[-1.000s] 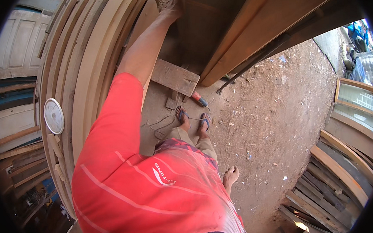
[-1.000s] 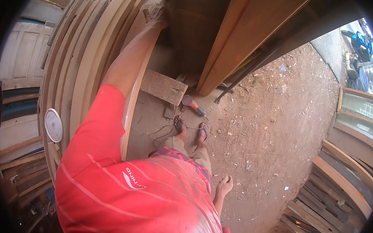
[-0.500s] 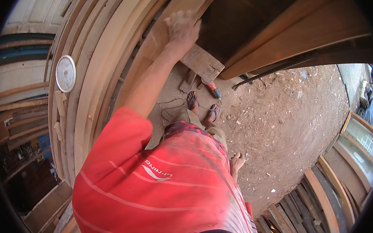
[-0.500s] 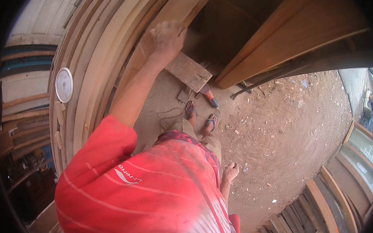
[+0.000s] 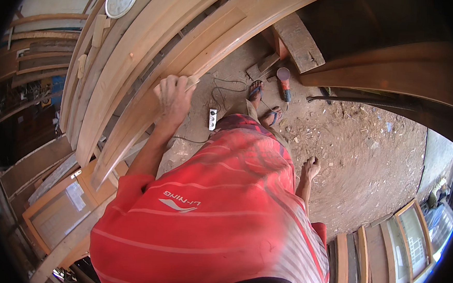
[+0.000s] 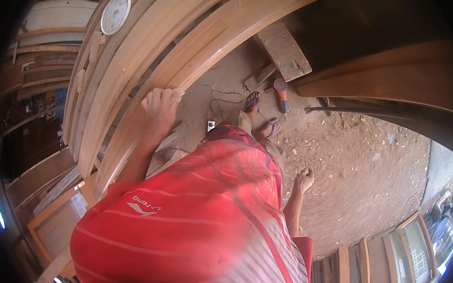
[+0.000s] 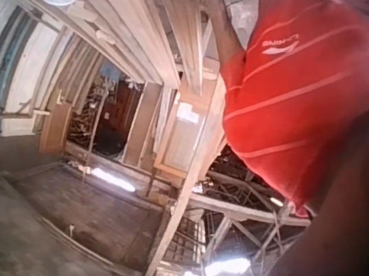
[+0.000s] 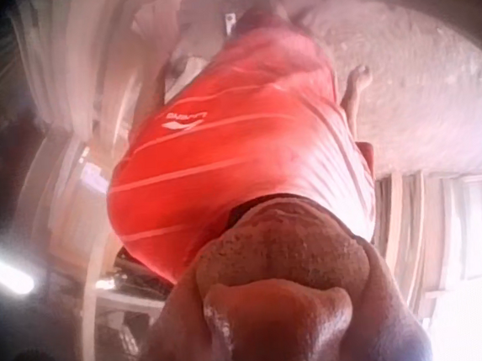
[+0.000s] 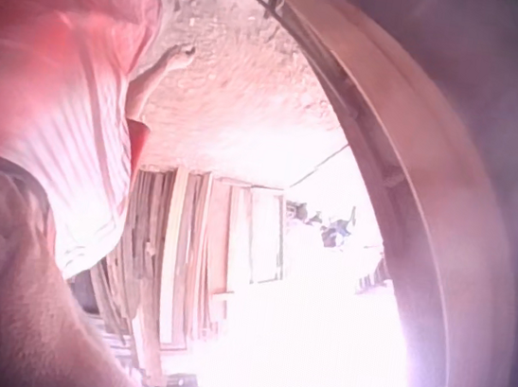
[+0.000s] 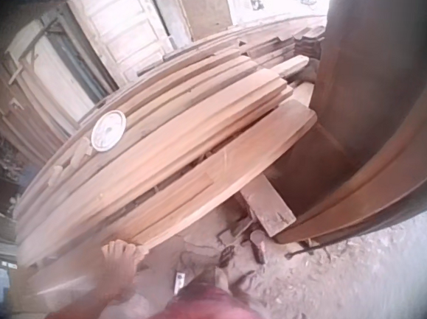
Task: The person sands long wooden boards by hand using a piece of sandpaper and with an electric orbital sander, moving the boards between stacks.
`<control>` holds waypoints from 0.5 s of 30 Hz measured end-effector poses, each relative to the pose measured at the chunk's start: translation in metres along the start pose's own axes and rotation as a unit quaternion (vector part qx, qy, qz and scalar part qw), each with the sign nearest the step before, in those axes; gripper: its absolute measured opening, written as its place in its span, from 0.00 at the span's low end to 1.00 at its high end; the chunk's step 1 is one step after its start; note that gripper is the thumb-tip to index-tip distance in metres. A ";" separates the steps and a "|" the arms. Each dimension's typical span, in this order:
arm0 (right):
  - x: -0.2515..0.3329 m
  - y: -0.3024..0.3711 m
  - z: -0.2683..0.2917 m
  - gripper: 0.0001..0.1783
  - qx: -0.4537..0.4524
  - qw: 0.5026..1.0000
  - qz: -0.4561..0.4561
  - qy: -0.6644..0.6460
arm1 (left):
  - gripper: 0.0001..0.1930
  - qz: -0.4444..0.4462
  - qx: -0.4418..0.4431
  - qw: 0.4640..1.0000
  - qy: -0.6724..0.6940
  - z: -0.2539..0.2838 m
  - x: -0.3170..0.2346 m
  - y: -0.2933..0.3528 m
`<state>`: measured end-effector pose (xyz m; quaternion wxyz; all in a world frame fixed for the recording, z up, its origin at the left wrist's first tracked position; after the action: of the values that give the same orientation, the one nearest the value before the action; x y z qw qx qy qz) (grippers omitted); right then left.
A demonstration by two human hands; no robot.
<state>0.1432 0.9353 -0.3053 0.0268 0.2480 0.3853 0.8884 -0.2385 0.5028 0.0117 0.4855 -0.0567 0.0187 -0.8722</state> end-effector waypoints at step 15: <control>0.103 0.024 -0.016 0.23 0.005 0.958 0.227 0.176 | 0.19 0.326 0.009 0.944 0.057 0.029 0.039 0.230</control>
<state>0.0492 0.9322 -0.2550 -0.2447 0.1688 0.3225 0.8987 -0.0615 0.3488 0.0231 0.7417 0.0065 0.0554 -0.6684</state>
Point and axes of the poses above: each hand's wrist, its own y-axis away from the middle knuckle, its own z-axis out of the back of the hand, x = y × z, the point moved 4 cm from there along -y, towards the middle knuckle, and after that the axes turned 13 degrees about -z, right-handed, at the moved point
